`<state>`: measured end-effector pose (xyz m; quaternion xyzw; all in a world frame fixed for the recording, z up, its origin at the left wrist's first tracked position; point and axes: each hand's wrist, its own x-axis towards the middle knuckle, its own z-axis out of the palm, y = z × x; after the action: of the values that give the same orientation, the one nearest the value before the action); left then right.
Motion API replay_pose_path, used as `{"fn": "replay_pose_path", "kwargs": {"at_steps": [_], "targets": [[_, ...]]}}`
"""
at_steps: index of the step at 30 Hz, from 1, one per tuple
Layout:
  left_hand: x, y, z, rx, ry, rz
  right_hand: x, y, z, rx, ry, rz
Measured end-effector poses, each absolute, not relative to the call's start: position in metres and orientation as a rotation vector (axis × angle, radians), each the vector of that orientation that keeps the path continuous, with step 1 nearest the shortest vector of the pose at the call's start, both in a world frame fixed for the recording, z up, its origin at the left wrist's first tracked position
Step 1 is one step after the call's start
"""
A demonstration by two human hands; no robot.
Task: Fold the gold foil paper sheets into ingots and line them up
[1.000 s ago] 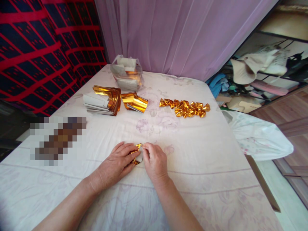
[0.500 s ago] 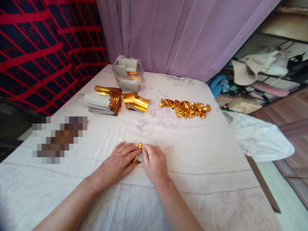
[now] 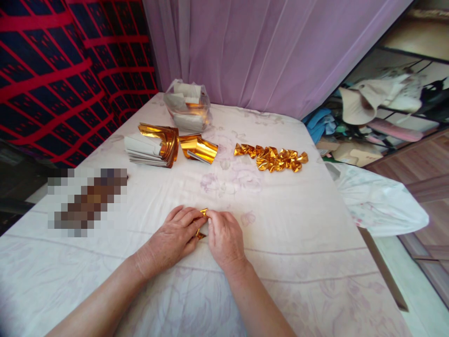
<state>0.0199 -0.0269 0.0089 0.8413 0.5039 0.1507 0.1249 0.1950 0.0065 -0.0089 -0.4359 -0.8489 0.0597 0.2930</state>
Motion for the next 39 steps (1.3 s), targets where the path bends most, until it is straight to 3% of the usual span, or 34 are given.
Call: {"fn": "replay_pose_path", "kwargs": {"at_steps": [20, 39], "targets": [[0.021, -0.027, 0.006, 2.466, 1.489, 0.405, 0.223, -0.012, -0.009, -1.116, -2.487, 0.016], [0.020, -0.025, 0.008, 2.411, 1.481, 0.536, 0.216, 0.021, 0.001, -0.988, -2.427, 0.249]]}}
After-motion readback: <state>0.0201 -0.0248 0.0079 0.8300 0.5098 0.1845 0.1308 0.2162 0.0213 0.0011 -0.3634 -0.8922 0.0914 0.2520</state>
